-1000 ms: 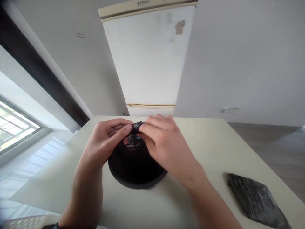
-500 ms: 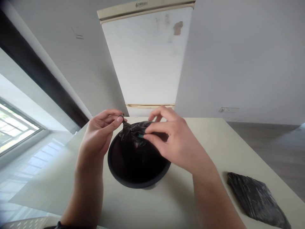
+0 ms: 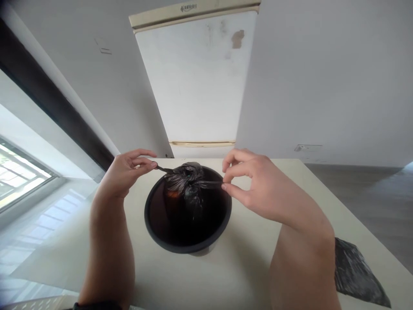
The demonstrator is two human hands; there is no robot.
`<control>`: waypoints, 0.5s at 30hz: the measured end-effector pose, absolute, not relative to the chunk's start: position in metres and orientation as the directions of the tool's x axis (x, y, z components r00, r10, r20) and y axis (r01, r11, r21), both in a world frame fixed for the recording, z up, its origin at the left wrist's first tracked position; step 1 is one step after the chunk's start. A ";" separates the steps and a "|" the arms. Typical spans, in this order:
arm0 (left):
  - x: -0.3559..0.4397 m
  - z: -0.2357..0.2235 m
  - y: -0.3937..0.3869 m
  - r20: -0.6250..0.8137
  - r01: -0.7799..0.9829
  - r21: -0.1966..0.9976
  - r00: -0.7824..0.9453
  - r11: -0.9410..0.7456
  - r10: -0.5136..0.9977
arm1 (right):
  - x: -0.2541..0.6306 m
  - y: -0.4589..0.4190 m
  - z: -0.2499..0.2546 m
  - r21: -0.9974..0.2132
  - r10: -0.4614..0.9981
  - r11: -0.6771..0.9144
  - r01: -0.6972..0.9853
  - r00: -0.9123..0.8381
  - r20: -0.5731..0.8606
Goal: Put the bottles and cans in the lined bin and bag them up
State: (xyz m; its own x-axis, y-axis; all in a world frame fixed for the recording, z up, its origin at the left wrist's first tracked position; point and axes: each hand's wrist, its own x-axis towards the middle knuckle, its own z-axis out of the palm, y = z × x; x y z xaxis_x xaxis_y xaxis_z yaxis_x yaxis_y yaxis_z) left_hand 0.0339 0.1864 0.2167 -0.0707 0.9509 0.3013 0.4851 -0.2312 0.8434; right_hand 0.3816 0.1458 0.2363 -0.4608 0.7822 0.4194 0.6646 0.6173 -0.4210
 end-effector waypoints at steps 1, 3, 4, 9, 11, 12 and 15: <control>0.033 0.217 0.187 0.302 0.505 0.833 -0.073 -0.226 0.950 | 0.381 0.144 0.238 -0.418 0.776 0.627 0.657 -0.482 0.407; 0.035 0.218 0.185 0.323 0.529 0.817 -0.090 -0.230 0.942 | 0.378 0.142 0.240 -0.424 0.773 0.632 0.648 -0.497 0.394; 0.039 0.220 0.183 0.348 0.525 0.815 -0.106 -0.245 0.931 | 0.375 0.141 0.242 -0.435 0.778 0.626 0.647 -0.483 0.401; 0.071 0.231 0.161 0.512 0.390 0.812 -0.118 -0.435 0.851 | 0.343 0.143 0.238 -0.503 0.791 0.606 0.616 -0.399 0.464; 0.087 0.233 0.151 0.542 0.355 0.797 -0.063 -0.489 0.838 | 0.329 0.143 0.233 -0.510 0.789 0.612 0.604 -0.424 0.444; 0.093 0.233 0.146 0.552 0.355 0.785 -0.030 -0.507 0.833 | 0.323 0.144 0.231 -0.509 0.788 0.615 0.602 -0.435 0.436; 0.105 0.232 0.140 0.573 0.416 0.727 0.071 -0.546 0.817 | 0.314 0.144 0.226 -0.519 0.778 0.628 0.580 -0.478 0.407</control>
